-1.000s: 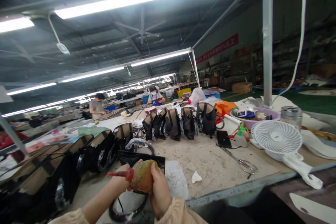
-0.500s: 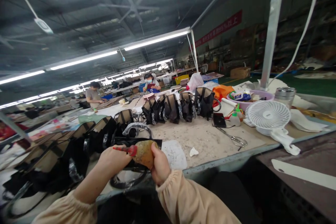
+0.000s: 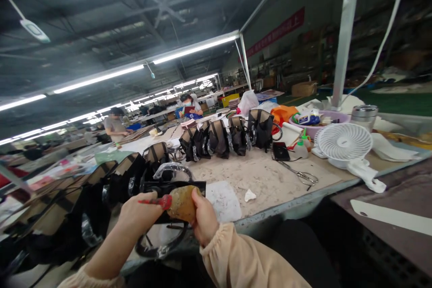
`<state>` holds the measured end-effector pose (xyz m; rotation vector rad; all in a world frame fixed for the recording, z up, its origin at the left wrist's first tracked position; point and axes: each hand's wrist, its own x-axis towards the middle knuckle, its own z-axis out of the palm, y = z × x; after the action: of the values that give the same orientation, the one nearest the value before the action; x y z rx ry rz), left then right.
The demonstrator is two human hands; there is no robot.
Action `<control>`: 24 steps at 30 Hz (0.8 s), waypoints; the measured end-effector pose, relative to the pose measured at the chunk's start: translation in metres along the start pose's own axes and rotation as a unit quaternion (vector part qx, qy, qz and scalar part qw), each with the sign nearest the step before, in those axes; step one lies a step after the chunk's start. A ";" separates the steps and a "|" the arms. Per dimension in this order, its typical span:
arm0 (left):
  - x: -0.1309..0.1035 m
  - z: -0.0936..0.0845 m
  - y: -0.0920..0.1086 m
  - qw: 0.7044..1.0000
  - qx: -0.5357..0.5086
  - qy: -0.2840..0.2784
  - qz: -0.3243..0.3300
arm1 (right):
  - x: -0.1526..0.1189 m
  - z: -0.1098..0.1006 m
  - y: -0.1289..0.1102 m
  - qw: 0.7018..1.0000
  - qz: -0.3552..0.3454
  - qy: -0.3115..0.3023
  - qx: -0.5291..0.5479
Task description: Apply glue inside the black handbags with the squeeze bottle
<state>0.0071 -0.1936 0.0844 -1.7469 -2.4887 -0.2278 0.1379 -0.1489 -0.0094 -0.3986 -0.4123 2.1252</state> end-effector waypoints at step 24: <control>0.000 0.088 -0.029 0.912 -0.401 0.072 0.056 | 0.007 0.011 0.007 0.995 0.045 -0.006 0.094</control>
<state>-0.0197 -0.1878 -0.0039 -1.9822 -2.3171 -1.4821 0.1244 -0.1488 -0.0033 -0.3009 -0.2010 2.2326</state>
